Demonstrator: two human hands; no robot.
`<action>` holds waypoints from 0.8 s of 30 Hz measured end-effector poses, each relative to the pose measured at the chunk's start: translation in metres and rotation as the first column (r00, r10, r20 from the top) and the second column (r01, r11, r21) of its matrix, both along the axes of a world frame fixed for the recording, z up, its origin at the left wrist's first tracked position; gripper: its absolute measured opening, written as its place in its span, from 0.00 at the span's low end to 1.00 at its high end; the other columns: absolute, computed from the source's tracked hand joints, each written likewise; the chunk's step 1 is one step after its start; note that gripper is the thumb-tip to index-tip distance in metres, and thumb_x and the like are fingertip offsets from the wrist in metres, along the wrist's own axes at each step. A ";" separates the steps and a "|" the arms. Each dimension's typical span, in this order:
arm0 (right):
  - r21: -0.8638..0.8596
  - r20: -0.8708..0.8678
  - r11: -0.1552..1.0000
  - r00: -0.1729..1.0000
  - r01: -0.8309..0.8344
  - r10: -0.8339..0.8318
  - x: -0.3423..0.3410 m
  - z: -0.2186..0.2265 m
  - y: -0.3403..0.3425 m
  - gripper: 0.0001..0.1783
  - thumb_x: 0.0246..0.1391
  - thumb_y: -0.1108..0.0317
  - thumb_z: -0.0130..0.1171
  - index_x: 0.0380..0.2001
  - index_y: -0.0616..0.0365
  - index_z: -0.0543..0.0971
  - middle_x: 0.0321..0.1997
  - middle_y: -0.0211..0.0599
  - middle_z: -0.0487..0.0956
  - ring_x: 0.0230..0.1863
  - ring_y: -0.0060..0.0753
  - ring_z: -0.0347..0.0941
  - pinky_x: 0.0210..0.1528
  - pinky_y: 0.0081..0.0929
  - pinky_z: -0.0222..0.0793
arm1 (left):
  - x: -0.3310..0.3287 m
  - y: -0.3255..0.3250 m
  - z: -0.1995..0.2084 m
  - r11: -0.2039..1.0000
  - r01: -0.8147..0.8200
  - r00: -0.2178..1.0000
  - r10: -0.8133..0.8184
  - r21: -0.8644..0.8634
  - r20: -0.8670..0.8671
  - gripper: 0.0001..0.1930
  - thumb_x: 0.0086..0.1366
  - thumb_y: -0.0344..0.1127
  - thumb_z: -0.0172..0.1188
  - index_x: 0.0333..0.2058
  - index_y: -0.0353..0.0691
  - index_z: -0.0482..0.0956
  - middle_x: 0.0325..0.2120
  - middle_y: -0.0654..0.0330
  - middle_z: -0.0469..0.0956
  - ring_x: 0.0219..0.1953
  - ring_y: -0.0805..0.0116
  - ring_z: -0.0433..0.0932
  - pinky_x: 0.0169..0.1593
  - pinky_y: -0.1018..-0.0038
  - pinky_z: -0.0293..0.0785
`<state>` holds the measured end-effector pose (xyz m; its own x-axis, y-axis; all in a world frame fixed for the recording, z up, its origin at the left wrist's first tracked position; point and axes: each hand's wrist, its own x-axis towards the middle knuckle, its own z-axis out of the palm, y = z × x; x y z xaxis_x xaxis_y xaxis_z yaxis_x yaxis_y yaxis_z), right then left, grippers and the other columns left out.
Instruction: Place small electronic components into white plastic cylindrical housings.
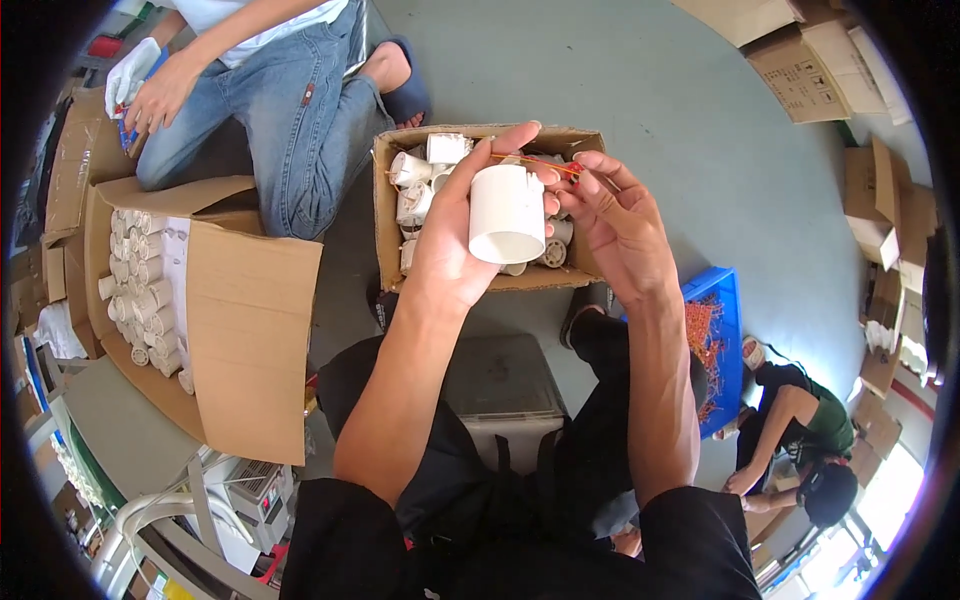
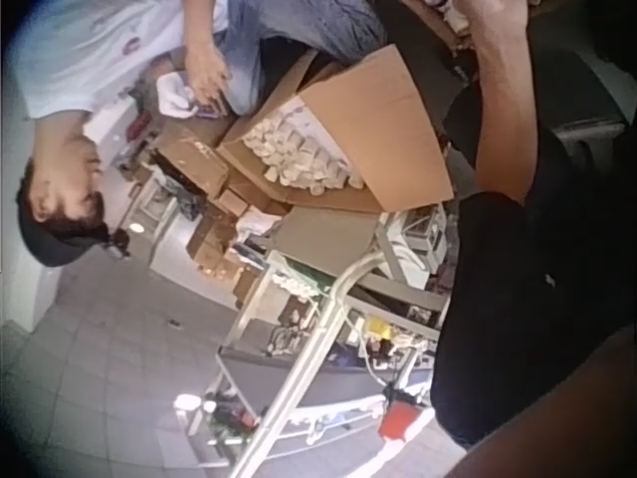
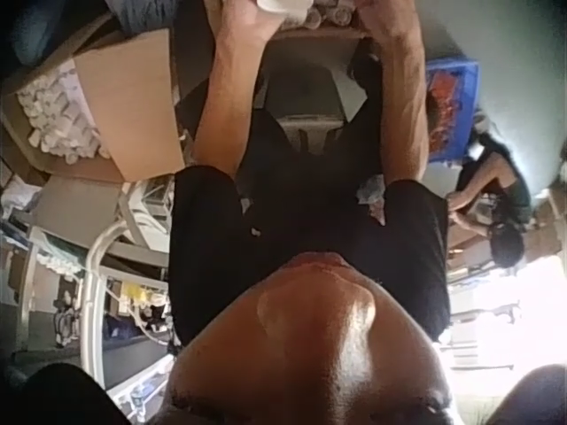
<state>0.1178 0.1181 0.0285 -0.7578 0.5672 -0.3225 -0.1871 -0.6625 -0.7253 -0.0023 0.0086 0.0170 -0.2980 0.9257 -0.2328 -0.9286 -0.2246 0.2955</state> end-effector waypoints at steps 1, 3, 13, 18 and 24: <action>0.010 0.011 1.000 1.000 0.002 -0.002 -0.002 -0.001 -0.001 0.13 0.57 0.73 0.53 0.44 0.68 0.70 0.39 0.43 0.76 0.38 0.29 0.75 0.45 0.23 0.72 | -0.001 -0.002 -0.001 1.000 -0.003 1.000 0.003 -0.003 0.002 0.20 0.70 0.44 0.39 0.53 0.39 0.67 0.34 0.53 0.77 0.32 0.63 0.78 0.34 0.69 0.77; 0.018 0.022 1.000 1.000 0.002 -0.003 -0.005 -0.003 -0.002 0.13 0.57 0.72 0.54 0.43 0.68 0.71 0.38 0.43 0.77 0.37 0.29 0.75 0.43 0.22 0.72 | -0.004 -0.005 -0.004 1.000 -0.008 0.999 0.008 0.019 0.039 0.20 0.70 0.44 0.38 0.54 0.40 0.67 0.34 0.53 0.77 0.31 0.62 0.77 0.34 0.69 0.76; 0.400 0.286 0.915 0.939 0.063 -0.190 -0.011 -0.013 -0.004 0.12 0.53 0.67 0.60 0.35 0.66 0.76 0.24 0.32 0.75 0.24 0.18 0.67 0.27 0.16 0.64 | -0.001 -0.003 -0.021 0.990 0.005 0.974 0.028 -0.144 0.225 0.21 0.69 0.43 0.38 0.53 0.35 0.67 0.34 0.53 0.76 0.33 0.58 0.74 0.37 0.68 0.73; 0.430 0.053 0.845 0.926 0.318 -0.375 -0.011 -0.003 0.003 0.10 0.54 0.71 0.58 0.37 0.65 0.74 0.24 0.30 0.73 0.24 0.18 0.67 0.26 0.16 0.64 | -0.001 0.001 -0.012 0.988 -0.032 0.972 0.065 -0.149 0.225 0.22 0.68 0.45 0.42 0.49 0.32 0.68 0.38 0.49 0.74 0.41 0.55 0.74 0.46 0.67 0.74; 0.525 -0.044 0.848 0.997 0.073 -0.058 0.001 0.026 0.001 0.09 0.51 0.76 0.60 0.37 0.64 0.75 0.24 0.28 0.73 0.22 0.16 0.65 0.25 0.15 0.62 | -0.005 0.004 -0.012 0.917 -0.313 0.848 0.387 -0.246 0.362 0.18 0.68 0.39 0.37 0.45 0.33 0.70 0.41 0.48 0.72 0.46 0.55 0.73 0.50 0.61 0.74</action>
